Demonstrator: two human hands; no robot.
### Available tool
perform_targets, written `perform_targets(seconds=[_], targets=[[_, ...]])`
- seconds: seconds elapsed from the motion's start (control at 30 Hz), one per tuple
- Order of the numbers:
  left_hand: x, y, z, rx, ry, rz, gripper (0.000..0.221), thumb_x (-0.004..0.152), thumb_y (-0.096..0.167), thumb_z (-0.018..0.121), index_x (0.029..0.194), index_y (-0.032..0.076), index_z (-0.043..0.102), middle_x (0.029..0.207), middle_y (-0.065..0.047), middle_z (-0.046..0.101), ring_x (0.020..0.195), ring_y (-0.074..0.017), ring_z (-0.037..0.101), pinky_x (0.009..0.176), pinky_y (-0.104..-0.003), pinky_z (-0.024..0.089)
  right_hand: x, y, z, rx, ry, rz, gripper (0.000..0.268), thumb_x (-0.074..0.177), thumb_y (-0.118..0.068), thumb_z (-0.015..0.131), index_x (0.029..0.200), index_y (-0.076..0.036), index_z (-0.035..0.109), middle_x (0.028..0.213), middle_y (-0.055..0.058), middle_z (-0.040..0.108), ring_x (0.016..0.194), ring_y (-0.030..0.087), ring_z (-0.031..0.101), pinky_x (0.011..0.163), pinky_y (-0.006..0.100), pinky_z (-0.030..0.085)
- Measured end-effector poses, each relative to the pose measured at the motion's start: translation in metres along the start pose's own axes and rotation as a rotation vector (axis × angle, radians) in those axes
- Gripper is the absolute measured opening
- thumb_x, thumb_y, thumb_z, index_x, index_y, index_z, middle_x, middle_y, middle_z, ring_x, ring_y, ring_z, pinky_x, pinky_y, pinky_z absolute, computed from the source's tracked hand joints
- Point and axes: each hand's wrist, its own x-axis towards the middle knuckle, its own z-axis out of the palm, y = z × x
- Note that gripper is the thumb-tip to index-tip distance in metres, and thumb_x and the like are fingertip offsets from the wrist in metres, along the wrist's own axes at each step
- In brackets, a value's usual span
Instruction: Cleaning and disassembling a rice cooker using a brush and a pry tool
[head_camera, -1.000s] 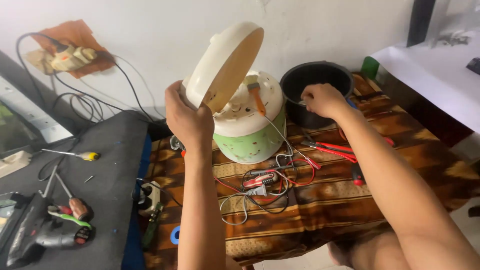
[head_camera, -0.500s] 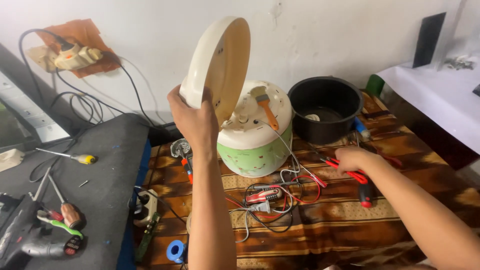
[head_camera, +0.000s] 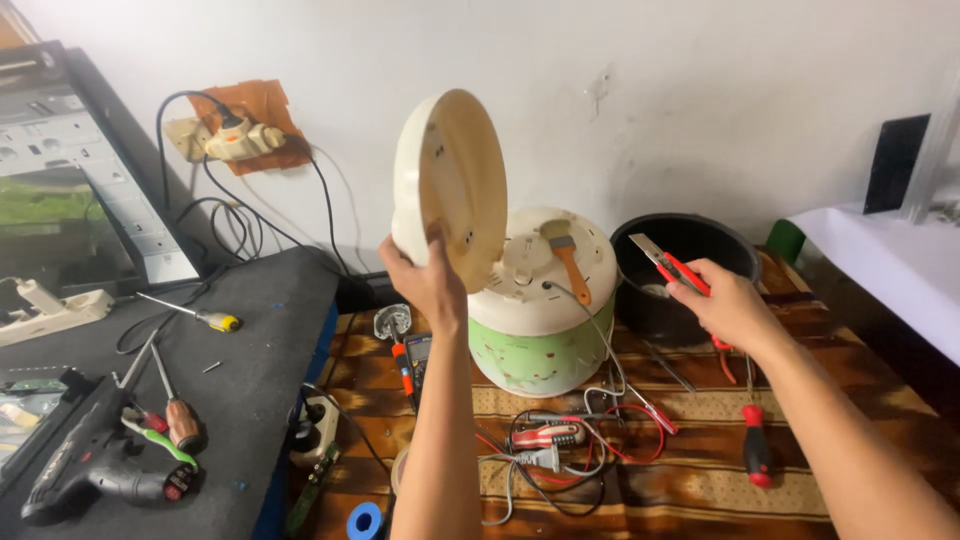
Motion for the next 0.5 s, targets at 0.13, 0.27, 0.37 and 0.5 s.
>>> perform_targets(seconds=[0.13,0.27,0.37,0.5], targets=[[0.009,0.02,-0.009,-0.242,0.056,-0.048,0.035,0.079,0.033,0.077,0.104,0.011,0.065,0.086,-0.005,0.064,0.086,-0.0143,0.057,0.08,-0.03,0.047,-0.016,-0.047,0.012,0.111,0.101,-0.072,0.042,0.094,-0.029,0.072,0.131,-0.009,0.068,0.062,0.014,0.068,0.051,0.029,0.068,0.055,0.04,0.055],[0.009,0.019,-0.014,-0.431,-0.072,-0.095,0.024,0.085,0.027,0.073,0.099,0.01,0.066,0.078,-0.004,0.062,0.073,-0.0104,0.056,0.066,-0.027,0.05,-0.023,-0.067,0.031,0.088,0.053,-0.211,0.045,0.093,-0.021,0.071,0.134,-0.008,0.059,0.087,0.016,0.076,0.065,0.029,0.074,0.067,0.042,0.057],[0.003,-0.001,-0.013,-0.262,-0.154,-0.046,0.031,0.082,0.032,0.075,0.103,0.011,0.071,0.083,-0.006,0.062,0.082,-0.0124,0.054,0.077,-0.03,0.048,-0.025,-0.074,0.04,0.07,0.001,-0.285,0.051,0.094,-0.014,0.066,0.143,-0.011,0.05,0.106,0.019,0.074,0.071,0.03,0.076,0.067,0.044,0.06],[-0.006,-0.008,-0.01,-0.142,-0.221,-0.048,0.037,0.081,0.034,0.077,0.109,0.011,0.07,0.091,-0.01,0.066,0.09,-0.0158,0.059,0.086,-0.036,0.048,-0.031,-0.105,0.04,-0.025,-0.016,-0.338,0.058,0.096,-0.006,0.06,0.152,-0.017,0.05,0.121,0.026,0.068,0.095,0.046,0.073,0.076,0.054,0.06]])
